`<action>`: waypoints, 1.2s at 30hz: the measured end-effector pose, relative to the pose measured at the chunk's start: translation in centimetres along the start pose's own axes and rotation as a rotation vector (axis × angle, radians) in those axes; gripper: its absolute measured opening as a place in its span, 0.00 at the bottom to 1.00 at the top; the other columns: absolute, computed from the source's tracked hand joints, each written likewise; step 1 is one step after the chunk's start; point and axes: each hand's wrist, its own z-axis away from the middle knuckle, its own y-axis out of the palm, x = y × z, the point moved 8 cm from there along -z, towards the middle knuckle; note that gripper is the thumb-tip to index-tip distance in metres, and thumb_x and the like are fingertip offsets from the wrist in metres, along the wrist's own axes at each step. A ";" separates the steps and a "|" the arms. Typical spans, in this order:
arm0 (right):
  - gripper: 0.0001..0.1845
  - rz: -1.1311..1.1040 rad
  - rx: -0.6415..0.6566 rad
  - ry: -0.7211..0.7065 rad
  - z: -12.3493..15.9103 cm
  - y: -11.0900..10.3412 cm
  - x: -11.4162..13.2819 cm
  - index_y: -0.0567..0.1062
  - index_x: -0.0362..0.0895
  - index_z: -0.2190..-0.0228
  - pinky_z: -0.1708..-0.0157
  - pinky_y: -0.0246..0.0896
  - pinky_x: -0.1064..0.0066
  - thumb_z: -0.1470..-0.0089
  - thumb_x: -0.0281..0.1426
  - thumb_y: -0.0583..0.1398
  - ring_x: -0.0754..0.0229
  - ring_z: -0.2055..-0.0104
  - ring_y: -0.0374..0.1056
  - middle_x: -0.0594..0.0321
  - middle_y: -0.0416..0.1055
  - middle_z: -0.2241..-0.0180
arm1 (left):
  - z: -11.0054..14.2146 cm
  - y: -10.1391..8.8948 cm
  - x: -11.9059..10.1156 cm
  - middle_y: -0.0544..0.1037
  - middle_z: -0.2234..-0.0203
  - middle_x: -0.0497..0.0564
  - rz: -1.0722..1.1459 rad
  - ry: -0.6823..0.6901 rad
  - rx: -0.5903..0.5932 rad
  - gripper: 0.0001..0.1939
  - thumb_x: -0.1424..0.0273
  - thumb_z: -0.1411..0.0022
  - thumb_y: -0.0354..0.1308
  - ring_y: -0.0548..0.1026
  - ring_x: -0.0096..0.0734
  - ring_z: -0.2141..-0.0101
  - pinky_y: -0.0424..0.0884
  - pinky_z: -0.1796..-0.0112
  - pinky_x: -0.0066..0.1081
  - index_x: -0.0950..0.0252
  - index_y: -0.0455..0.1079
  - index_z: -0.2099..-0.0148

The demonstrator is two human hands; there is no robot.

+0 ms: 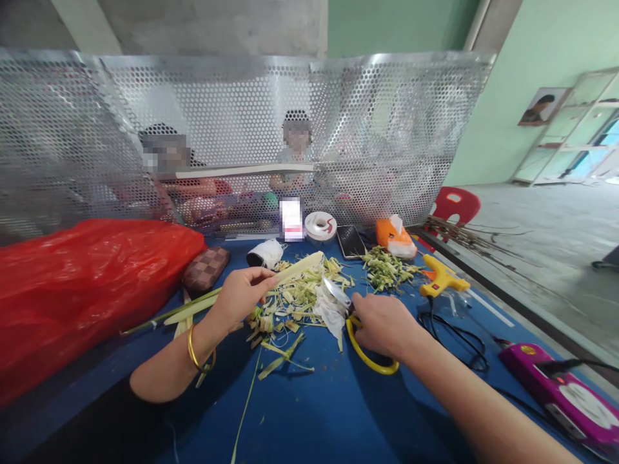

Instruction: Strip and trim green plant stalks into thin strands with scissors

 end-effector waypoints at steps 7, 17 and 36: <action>0.15 0.037 0.070 0.090 0.1 0.4 -2.1 0.72 0.39 0.63 0.75 0.55 0.67 0.57 0.27 0.57 0.44 0.66 0.74 0.47 0.76 0.69 | 0.2 -0.8 -0.8 0.75 0.80 0.48 -0.194 0.089 -0.106 0.12 0.63 0.45 0.55 0.69 0.28 0.78 0.60 0.74 0.28 0.64 0.75 0.72; 0.14 -0.246 -0.376 0.007 -0.4 -2.8 0.6 0.72 0.46 0.63 0.72 0.55 0.71 0.43 0.41 0.55 0.57 0.67 0.70 0.59 0.72 0.63 | 1.7 -0.3 -2.9 0.76 0.79 0.48 -0.318 0.228 -0.137 0.10 0.66 0.43 0.54 0.70 0.28 0.76 0.58 0.73 0.28 0.63 0.71 0.74; 0.12 -0.491 -0.668 -0.470 2.7 -5.1 6.4 0.65 0.41 0.54 0.57 0.59 0.62 0.39 0.29 0.50 0.55 0.61 0.70 0.53 0.75 0.63 | 5.9 5.3 -5.8 0.74 0.74 0.50 -0.544 0.658 0.103 0.11 0.70 0.37 0.48 0.71 0.31 0.71 0.59 0.72 0.30 0.65 0.70 0.68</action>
